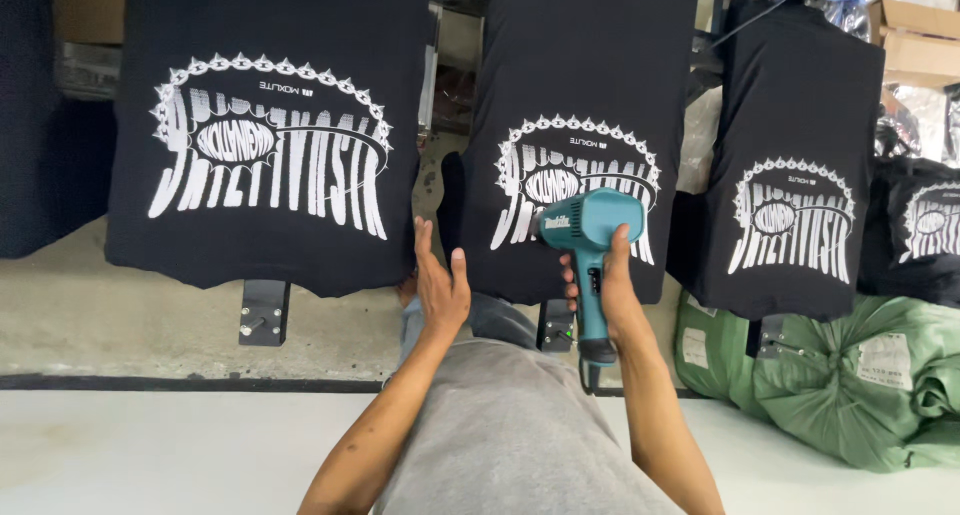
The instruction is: The person uses a handheld heat gun to apply heat to the printed designs on several black t-shirts laid out on a workbench. The person moves the heat gun over the graphics on each shirt in sequence.
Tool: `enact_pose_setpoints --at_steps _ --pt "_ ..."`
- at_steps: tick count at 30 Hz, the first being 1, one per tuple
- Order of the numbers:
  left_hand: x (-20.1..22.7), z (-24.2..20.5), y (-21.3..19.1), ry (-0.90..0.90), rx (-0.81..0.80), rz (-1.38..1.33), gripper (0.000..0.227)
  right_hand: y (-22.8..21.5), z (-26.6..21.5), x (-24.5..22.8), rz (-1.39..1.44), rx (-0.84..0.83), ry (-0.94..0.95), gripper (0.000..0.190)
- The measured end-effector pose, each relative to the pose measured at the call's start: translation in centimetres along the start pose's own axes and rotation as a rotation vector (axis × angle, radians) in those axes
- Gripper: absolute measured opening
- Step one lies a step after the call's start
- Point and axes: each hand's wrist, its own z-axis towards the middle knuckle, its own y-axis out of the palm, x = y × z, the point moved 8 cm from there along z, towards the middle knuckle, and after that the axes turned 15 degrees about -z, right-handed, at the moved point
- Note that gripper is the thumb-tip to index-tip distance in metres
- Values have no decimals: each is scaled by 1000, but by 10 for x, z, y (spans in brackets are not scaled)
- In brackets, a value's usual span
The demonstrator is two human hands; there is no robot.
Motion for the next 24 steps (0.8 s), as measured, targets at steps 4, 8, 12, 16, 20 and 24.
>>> enact_pose_setpoints --at_steps 4,8,12,16,20,24 --pt "-15 -5 3 8 7 85 57 -2 0 8 -17 -2 9 92" --pt "-11 -7 3 -13 74 33 55 -4 -3 10 -19 13 10 95" --pt "-9 -7 2 -23 51 35 54 -11 6 10 -17 -2 9 101" --pt "-15 -6 2 -9 38 75 57 -12 14 -1 22 36 -33 96" --pt "-8 -4 -1 -9 69 27 56 -11 21 -16 22 1 -44 99" --pt "-4 -5 -1 -51 70 -25 55 -12 34 -26 14 29 -78 97"
